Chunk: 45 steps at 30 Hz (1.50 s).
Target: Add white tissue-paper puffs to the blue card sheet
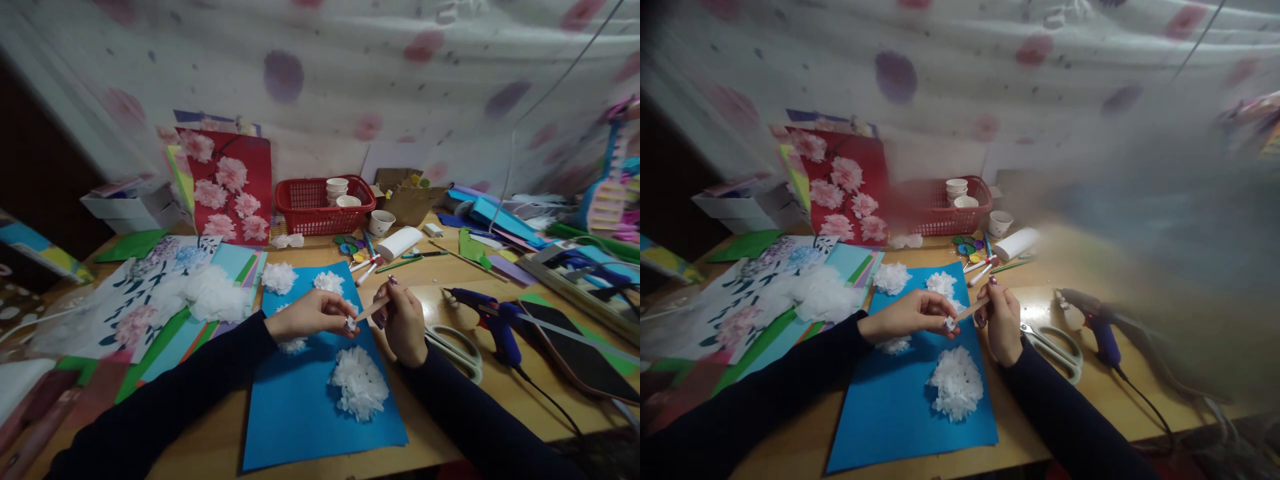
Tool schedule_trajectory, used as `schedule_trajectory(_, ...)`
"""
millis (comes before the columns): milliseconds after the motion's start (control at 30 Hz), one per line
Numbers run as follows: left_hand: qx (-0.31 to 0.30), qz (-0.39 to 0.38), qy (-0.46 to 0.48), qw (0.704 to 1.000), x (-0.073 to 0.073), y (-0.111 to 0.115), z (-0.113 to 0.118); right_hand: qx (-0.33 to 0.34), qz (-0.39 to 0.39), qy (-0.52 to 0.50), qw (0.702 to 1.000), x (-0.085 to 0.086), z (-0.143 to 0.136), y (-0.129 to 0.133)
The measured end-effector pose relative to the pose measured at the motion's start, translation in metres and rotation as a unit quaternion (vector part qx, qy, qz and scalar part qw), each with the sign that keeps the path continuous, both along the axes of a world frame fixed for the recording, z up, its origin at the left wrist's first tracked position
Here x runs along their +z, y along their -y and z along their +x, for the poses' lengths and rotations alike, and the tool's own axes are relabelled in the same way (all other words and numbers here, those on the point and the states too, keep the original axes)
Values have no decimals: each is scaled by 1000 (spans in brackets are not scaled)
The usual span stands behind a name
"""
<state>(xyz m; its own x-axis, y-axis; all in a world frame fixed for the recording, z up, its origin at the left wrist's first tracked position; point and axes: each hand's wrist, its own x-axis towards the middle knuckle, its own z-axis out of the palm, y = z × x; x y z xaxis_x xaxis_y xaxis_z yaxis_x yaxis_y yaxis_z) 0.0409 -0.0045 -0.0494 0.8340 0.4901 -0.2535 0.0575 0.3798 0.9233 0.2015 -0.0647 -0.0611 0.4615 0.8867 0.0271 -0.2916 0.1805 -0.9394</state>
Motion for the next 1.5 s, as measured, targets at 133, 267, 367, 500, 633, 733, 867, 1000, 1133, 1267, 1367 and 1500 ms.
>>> schedule_trajectory(133, 2, -17, 3, 1000, 2, 0, 0, -3, 9, 11, 1000, -2, 1, 0)
schedule_trajectory(267, 17, -19, -15, 1000, 10, 2, 0, -6, 28, 27, 999, -2, 0, 0)
schedule_trajectory(367, 21, -4, -28, 999, 13, 1, -1, -12, 44, 48, 998, -1, -1, 0)
schedule_trajectory(500, 17, 64, -16, 998, 11, -3, -3, -16, 61, 71, 995, -1, -2, 1)
schedule_trajectory(633, 36, 119, -14, 992, 10, -11, -6, -48, 87, 70, 993, -1, 1, 0)
schedule_trajectory(733, 48, 139, -28, 989, 14, -17, -10, -58, 75, 87, 992, -1, 2, 0)
schedule_trajectory(867, 34, 161, -42, 985, 20, -24, -15, -24, 24, 164, 986, -8, 1, 1)
schedule_trajectory(1000, 17, 191, -75, 979, 22, -26, -17, -1, 7, 249, 969, -17, 0, 0)
schedule_trajectory(1133, -21, 253, -100, 962, 15, -24, -16, 8, 13, 295, 955, -21, 1, -1)
schedule_trajectory(1267, -41, 318, -136, 937, 4, -20, -12, -6, 18, 287, 958, -20, 1, -2)
schedule_trajectory(1367, -34, 359, -131, 924, -2, -16, -9, -13, 19, 281, 960, -20, 0, -2)
schedule_trajectory(1500, 5, 425, -139, 894, -5, -11, -6, -32, 23, 276, 960, -18, 0, 0)
